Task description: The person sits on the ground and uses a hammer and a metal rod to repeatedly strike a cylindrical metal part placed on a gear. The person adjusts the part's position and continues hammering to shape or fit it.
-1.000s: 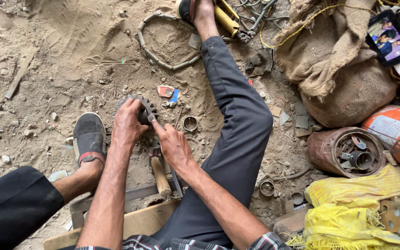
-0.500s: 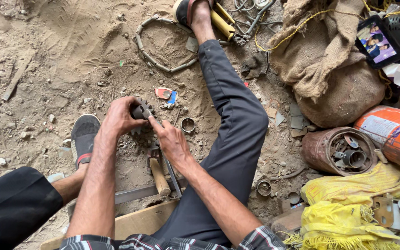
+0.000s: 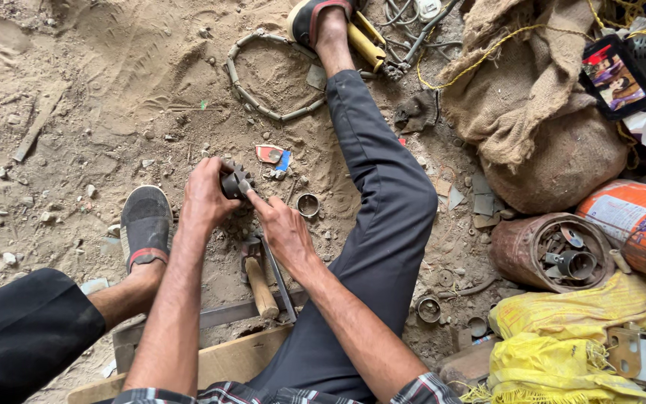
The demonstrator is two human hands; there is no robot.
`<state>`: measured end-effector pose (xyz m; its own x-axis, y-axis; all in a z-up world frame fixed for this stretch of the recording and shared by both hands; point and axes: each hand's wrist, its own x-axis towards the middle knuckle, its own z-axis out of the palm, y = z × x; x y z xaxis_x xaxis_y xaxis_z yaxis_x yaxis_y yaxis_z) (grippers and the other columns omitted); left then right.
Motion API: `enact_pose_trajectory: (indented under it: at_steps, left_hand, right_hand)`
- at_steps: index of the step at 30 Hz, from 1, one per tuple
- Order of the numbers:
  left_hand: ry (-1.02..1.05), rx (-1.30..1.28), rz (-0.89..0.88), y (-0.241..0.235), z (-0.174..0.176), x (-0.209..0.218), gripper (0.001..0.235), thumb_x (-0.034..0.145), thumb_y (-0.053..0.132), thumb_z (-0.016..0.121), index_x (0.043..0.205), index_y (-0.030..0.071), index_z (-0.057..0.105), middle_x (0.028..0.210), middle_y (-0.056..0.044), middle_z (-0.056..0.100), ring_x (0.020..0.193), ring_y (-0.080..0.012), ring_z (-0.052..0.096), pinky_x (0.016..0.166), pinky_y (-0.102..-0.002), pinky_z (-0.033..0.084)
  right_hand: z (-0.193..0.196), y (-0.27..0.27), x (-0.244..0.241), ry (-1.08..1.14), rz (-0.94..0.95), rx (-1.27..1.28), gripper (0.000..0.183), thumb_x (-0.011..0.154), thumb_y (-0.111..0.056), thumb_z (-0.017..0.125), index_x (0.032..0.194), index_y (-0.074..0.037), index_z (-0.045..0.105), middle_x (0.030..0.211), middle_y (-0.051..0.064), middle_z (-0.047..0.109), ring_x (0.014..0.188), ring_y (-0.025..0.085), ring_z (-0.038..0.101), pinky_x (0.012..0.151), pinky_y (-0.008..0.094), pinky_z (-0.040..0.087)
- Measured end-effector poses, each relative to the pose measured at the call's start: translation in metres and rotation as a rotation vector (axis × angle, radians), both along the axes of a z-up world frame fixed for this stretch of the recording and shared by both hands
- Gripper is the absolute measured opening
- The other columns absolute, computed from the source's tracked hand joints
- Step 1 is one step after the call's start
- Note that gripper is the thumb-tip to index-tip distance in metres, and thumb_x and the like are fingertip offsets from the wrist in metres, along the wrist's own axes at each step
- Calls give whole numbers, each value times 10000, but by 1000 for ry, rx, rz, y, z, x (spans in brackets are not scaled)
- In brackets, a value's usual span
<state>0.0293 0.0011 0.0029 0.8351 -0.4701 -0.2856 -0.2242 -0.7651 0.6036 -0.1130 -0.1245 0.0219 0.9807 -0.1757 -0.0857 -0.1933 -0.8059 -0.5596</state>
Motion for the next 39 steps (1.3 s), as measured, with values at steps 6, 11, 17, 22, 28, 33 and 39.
enact_pose_trajectory:
  at_steps: [6, 11, 17, 22, 28, 33, 39]
  left_hand:
    - [283, -50, -117, 6, 8, 14, 577, 586, 86, 950, 1102, 112, 694, 1130, -64, 672, 1035, -227, 701, 950, -364, 598]
    - [88, -35, -82, 3, 16, -7, 614, 589, 56, 953, 1113, 43, 632, 1151, -108, 584, 1050, -292, 639, 936, -408, 572]
    - [107, -10, -81, 2, 23, -1, 540, 601, 68, 948, 1064, 33, 671, 1134, -86, 610, 1043, -264, 642, 942, -379, 577]
    - [245, -45, -96, 4, 18, 16, 491, 632, 62, 928, 1069, 72, 705, 1128, -80, 613, 1042, -245, 640, 944, -361, 573]
    - [2, -47, -156, 2, 18, 0, 640, 604, 37, 936, 1154, 32, 609, 1138, -126, 604, 1058, -301, 637, 953, -402, 558]
    - [-87, -3, 0, -5, 23, -22, 614, 663, -4, 894, 1195, 21, 587, 1199, -143, 614, 1061, -315, 670, 919, -401, 601]
    - [56, 95, -150, -8, 26, -8, 546, 610, 1, 934, 1088, 50, 674, 1083, -113, 691, 1004, -276, 689, 926, -387, 578]
  right_hand:
    - [13, 3, -14, 61, -31, 34, 410, 1068, -66, 480, 1470, -99, 557, 750, 90, 526, 536, 164, 514, 408, 317, 467]
    - [14, 6, -12, 50, -22, 15, 478, 1014, 30, 488, 1476, -77, 551, 792, 118, 569, 551, 194, 583, 445, 336, 512]
    - [11, 10, -10, -30, 6, -33, 547, 953, 120, 503, 1481, -24, 531, 846, 163, 607, 629, 245, 665, 517, 336, 596]
    - [8, 12, -5, -39, 17, -69, 517, 992, 105, 486, 1492, -23, 520, 842, 142, 601, 595, 209, 638, 473, 291, 573]
    - [8, 11, -6, 10, -24, 27, 477, 1018, 43, 481, 1483, -50, 532, 804, 115, 572, 551, 184, 603, 422, 303, 526]
    - [9, 8, -8, -19, -10, 21, 456, 1023, 19, 501, 1471, -44, 552, 764, 105, 554, 526, 168, 552, 407, 301, 465]
    - [16, 6, -14, 107, -50, 137, 405, 1035, -65, 549, 1438, -87, 574, 745, 94, 558, 509, 174, 539, 377, 299, 461]
